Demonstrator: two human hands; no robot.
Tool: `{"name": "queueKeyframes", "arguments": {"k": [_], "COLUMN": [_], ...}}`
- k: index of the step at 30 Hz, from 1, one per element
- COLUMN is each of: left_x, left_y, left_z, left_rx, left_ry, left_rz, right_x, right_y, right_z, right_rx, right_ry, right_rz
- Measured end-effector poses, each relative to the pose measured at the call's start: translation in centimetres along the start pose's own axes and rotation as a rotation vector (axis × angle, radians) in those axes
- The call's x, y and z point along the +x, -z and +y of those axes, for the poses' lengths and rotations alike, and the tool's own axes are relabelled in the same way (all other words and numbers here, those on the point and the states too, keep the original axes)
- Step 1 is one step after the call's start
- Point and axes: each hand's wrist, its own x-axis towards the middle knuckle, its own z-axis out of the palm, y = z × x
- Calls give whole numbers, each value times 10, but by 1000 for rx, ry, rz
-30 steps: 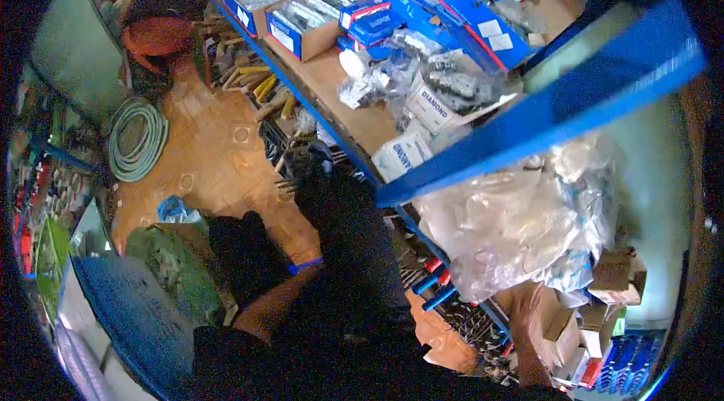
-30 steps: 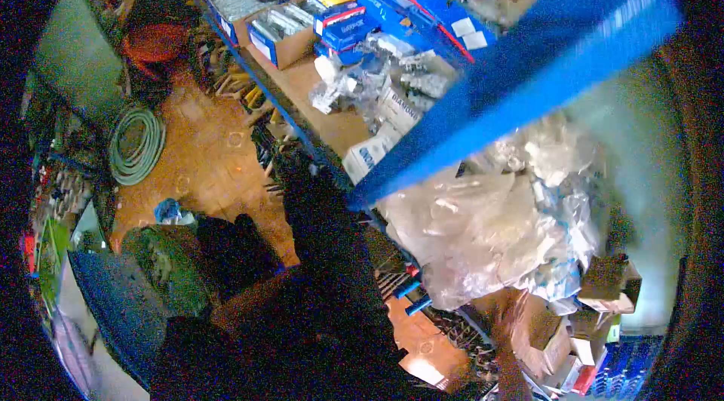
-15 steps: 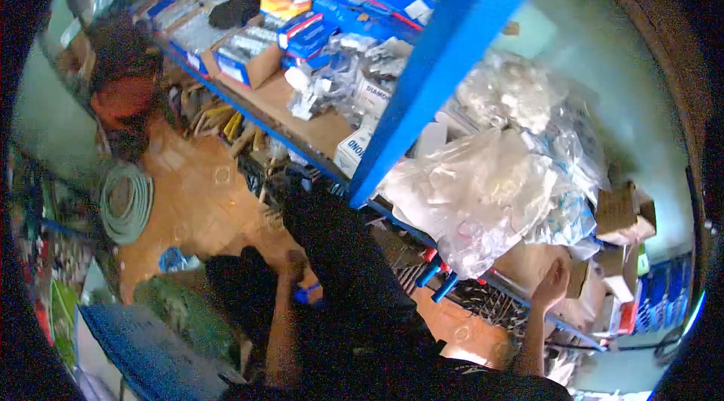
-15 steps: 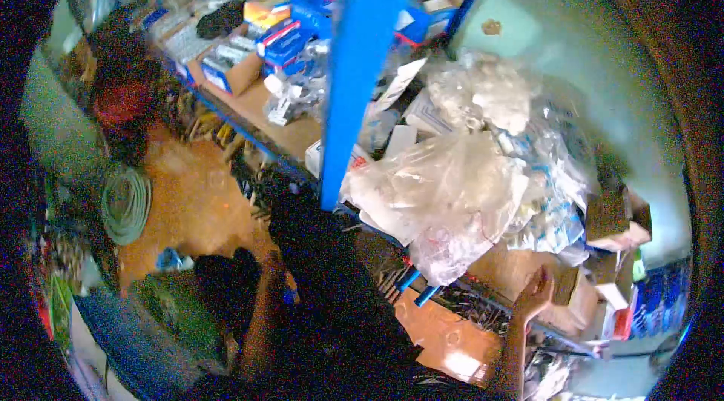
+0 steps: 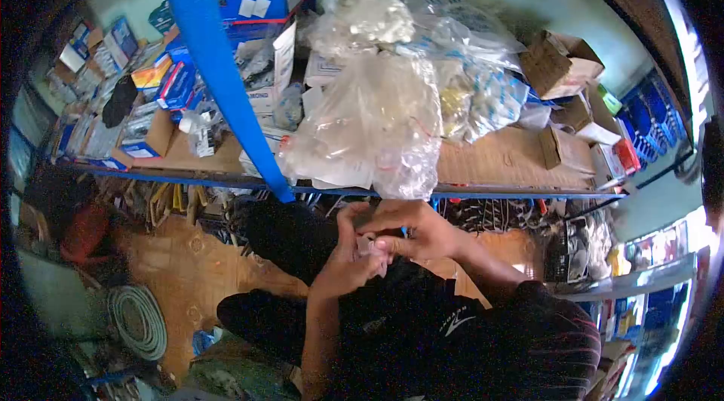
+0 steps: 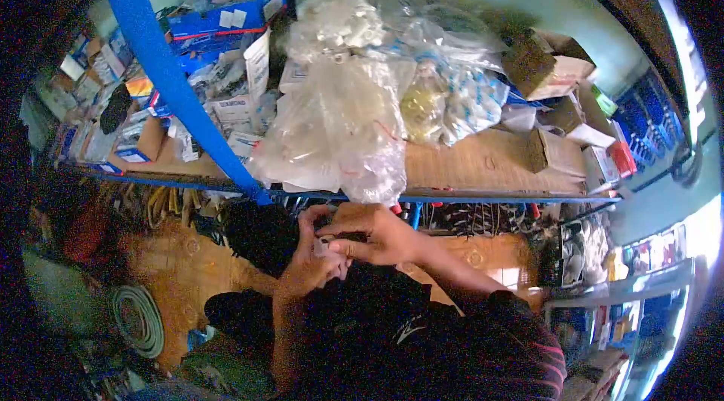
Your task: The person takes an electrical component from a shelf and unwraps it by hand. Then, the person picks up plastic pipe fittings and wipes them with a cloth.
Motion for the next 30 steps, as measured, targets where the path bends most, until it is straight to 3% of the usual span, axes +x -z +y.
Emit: {"name": "queueKeyframes", "arguments": {"k": [3,6,7,10,14,16,20,22,26,27,30], "left_x": [13,22,23,26,22,19,17,16,15,14,7], "left_y": [1,-8,-8,0,15,26,63,55,54,54,59], "left_z": [-6,-2,-7,-9,-3,-14,-62,-47,-55,-56,-63], "left_rx": [61,54,32,42,95,110,-139,-133,-139,-122,-111], "left_ry": [88,103,98,47,145,194,257,213,202,202,195], "left_rz": [3,-132,-173,-256,-178,-103,-82,-125,-16,18,89], "right_x": [-9,-20,-26,-35,-47,-60,-71,-66,-50,-50,-52], "right_y": [15,27,27,37,75,110,241,271,292,296,306], "right_z": [11,7,9,18,14,14,70,88,117,123,127], "right_rx": [-75,48,252,60,-268,-66,-828,-1025,-1282,-1303,-1224], "right_ry": [93,-75,-225,-323,-263,-513,-371,-361,-292,-431,-505], "right_rz": [10,-67,-84,-36,105,522,1060,1002,796,718,654]}}
